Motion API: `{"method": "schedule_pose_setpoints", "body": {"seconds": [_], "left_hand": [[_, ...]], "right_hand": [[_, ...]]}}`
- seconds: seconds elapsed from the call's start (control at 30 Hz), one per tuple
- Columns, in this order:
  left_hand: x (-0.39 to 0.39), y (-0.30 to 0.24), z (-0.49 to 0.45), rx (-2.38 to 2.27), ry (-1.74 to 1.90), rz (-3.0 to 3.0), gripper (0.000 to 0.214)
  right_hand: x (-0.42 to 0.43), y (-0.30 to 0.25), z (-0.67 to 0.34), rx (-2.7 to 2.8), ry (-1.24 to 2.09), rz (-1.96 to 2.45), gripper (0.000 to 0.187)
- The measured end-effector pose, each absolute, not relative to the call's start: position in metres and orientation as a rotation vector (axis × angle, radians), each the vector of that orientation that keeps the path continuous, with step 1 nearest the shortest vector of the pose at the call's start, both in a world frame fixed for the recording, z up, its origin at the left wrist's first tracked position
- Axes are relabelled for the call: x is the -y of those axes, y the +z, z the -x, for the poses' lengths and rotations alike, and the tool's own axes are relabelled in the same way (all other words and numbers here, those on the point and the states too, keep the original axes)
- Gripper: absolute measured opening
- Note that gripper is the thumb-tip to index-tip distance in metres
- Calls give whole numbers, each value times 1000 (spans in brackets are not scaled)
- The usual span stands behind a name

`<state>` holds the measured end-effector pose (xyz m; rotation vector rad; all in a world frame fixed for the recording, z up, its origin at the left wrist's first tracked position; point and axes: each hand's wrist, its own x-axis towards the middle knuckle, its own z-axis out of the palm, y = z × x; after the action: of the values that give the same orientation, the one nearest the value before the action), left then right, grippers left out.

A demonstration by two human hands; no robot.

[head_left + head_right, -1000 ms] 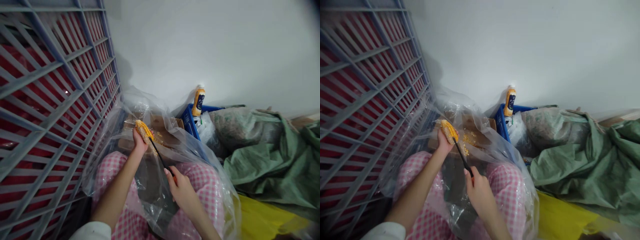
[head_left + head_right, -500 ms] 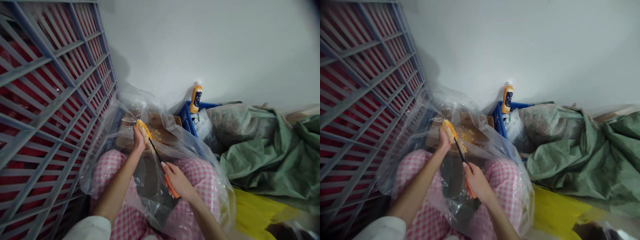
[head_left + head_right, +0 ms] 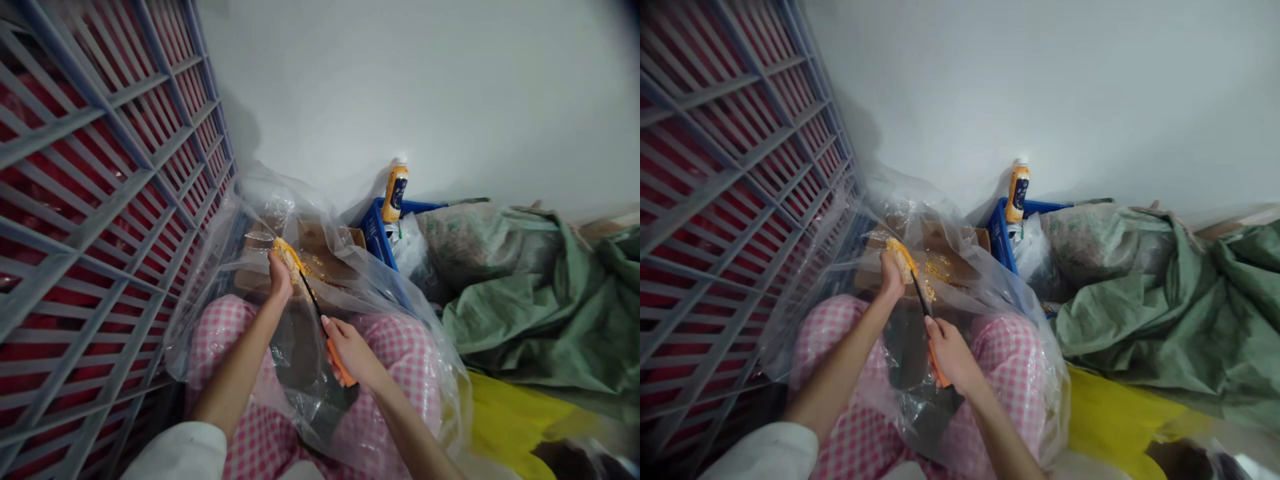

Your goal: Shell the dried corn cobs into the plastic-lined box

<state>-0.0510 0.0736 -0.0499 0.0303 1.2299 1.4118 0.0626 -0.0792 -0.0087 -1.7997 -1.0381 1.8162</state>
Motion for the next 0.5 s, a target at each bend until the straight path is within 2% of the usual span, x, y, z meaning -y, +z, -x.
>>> {"method": "schedule_pose_setpoints", "body": {"seconds": [0.1,0.2,0.27,0.43,0.5], "left_hand": [[-74,-50,51,-1250,1391,-35,44],[-75,-53,52,-1280,1375,-70,46],[-76,-57,54,-1301,1384,-93,44],[-81,-76,57,-1272,1389,-115,42],[-84,-86,60,-1283,1386,-183,45]], "right_hand": [[77,-8,-65,1084,1794,1824,31],[78,-15,-61,1359,1328,1982,21],[78,-19,-59,1398,1219,1989,19],[73,-12,-61,966,1889,1745,34],[71,-9,-61,924,1940,1730,36]]}}
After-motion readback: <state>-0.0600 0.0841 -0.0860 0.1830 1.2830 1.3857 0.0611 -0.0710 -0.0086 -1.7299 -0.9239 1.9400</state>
